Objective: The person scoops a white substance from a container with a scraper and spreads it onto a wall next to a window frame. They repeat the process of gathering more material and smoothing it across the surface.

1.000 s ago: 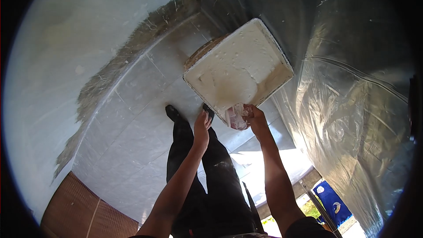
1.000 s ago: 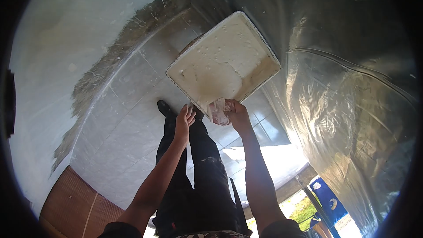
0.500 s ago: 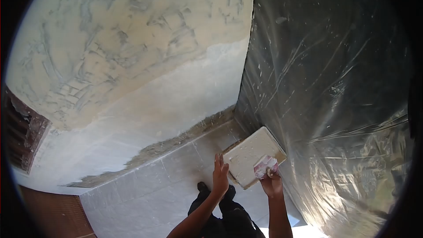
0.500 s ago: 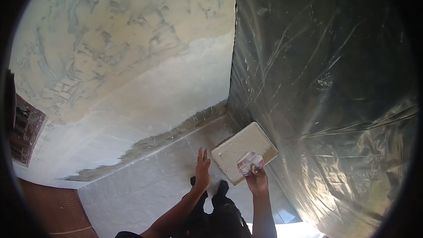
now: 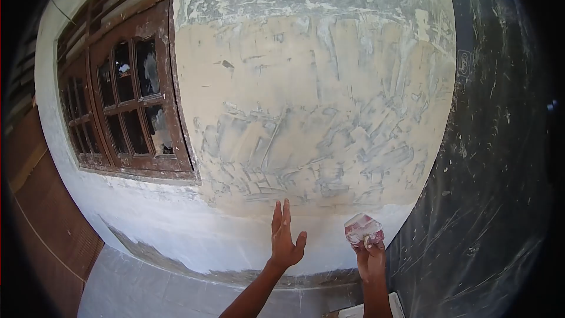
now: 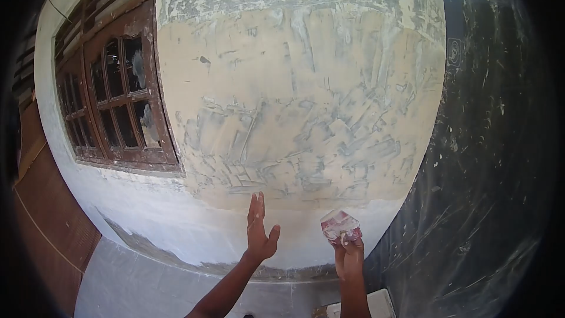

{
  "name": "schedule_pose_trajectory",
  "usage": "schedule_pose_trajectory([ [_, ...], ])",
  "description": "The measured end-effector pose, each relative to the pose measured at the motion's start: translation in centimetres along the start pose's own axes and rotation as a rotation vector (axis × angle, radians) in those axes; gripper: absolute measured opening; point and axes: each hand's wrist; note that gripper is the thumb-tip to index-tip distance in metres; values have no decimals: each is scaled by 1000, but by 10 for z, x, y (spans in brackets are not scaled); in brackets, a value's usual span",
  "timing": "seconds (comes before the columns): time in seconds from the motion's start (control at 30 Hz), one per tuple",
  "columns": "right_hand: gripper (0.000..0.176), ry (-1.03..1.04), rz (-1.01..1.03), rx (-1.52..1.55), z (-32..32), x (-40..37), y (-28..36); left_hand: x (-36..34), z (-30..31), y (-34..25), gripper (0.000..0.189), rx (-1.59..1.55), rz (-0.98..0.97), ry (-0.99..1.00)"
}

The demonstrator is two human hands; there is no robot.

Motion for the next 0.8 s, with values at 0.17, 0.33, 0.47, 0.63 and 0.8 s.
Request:
schedule_pose_trajectory([
  [0.17, 33, 43, 243, -387, -132, 67, -27, 65, 74, 82, 82, 188, -203, -147],
  [0.33, 43, 188, 621, -800, -281, 118, -38, 105, 122, 144, 76, 362, -329, -146],
  [0.47, 54, 161, 1229, -1206, -373, 167, -39, 125, 130, 182, 71, 392, -395, -23],
  [0.63, 57, 36, 1605, -1454, -443, 215, -43, 131, 123, 218, 63, 498, -483, 4],
  [0.8, 60, -22, 1752, -1552, -475, 256, -41, 125, 120, 224, 55, 587, -629, -56],
])
Point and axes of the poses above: each hand's wrist, its own x-axis towards the middle knuckle, its own z-axis out of the back of the hand, y = z × x, and after that the axes turned 9 degrees about -z, right-handed
